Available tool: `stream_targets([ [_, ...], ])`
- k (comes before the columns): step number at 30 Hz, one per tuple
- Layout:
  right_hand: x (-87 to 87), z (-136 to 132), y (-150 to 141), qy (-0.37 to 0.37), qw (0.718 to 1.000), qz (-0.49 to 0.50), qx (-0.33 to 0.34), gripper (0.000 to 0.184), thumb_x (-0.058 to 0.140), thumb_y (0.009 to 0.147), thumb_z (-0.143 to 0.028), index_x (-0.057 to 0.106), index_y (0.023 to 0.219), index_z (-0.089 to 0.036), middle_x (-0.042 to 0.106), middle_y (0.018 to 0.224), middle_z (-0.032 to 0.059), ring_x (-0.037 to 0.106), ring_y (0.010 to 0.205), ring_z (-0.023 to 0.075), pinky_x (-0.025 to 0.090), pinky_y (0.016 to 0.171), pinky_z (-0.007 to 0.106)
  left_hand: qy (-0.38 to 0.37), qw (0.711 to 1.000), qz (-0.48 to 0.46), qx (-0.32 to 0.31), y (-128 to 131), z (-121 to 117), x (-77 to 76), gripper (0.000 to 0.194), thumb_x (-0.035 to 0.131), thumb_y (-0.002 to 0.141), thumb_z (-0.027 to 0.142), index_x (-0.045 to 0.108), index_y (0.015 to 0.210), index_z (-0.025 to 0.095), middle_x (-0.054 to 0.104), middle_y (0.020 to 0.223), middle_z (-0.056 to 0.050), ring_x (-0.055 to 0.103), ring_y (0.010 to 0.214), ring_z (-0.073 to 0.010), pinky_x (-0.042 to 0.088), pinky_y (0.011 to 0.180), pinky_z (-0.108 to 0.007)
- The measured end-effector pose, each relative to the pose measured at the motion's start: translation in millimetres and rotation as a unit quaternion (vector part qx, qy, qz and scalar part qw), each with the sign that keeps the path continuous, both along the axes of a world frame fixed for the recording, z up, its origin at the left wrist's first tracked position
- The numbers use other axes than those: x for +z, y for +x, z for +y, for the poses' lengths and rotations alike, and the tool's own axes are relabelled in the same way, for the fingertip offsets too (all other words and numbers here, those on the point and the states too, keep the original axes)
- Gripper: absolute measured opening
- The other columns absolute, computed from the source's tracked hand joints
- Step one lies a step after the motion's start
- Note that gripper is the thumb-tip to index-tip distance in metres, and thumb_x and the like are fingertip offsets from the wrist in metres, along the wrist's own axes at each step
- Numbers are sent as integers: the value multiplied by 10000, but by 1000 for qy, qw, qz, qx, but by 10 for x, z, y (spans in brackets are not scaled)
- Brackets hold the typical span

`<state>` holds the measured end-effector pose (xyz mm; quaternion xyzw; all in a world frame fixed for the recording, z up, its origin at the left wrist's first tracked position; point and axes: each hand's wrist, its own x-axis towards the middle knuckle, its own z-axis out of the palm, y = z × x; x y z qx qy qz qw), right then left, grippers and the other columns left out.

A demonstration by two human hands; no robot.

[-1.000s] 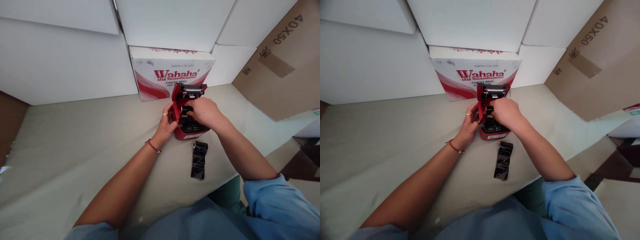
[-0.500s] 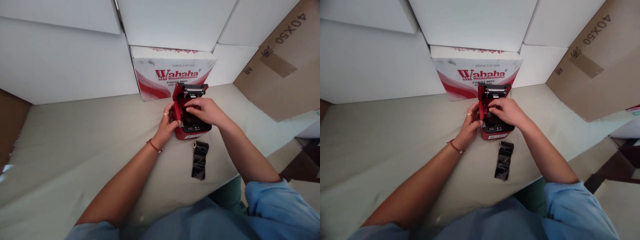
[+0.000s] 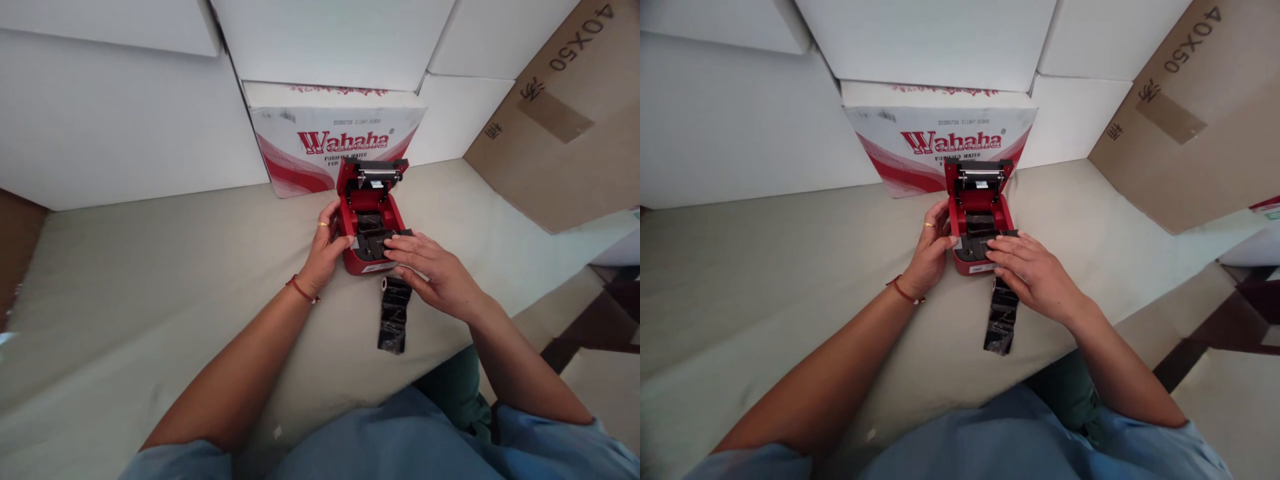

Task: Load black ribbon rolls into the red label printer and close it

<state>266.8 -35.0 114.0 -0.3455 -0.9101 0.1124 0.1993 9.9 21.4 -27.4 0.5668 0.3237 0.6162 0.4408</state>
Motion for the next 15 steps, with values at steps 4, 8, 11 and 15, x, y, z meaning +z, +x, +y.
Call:
stream_targets([
  [4, -54, -25, 2, 0, 1000, -3, -15, 367, 605, 1161, -337, 788, 1478, -357, 779, 1575, 77, 717, 1508, 291, 476, 1379, 623, 87, 974, 123, 170, 0, -160, 127, 667, 624, 1082, 641, 493, 1660, 335, 485, 1745, -138, 456, 1682, -357, 380, 1410, -606],
  [8, -129, -45, -8, 5, 1000, 11, -16, 379, 609, 1155, -320, 774, 1495, -347, 767, 1593, 79, 696, 1533, 288, 475, 1380, 620, 244, 900, 244, 267, 87, -441, 322, 526, 663, 1053, 475, 619, 1555, 327, 626, 1538, -112, 536, 1597, -372, 389, 1383, -659],
  [11, -135, -48, 11, -2, 999, 31, -6, 378, 610, 1158, -332, 766, 1503, -331, 770, 1591, 78, 691, 1538, 278, 471, 1388, 590, 293, 879, 308, 217, 194, -589, 382, 450, 704, 995, 281, 724, 1437, 365, 746, 1330, -60, 666, 1444, -310, 439, 1348, -605],
  [15, 6, 68, 16, -35, 996, 86, -10, 349, 604, 1171, -409, 790, 1454, -327, 832, 1488, 62, 769, 1426, 259, 531, 1341, 518, 303, 853, 357, 231, 257, -616, 392, 427, 670, 987, 196, 768, 1379, 335, 809, 1167, -48, 756, 1266, -274, 495, 1294, -580],
])
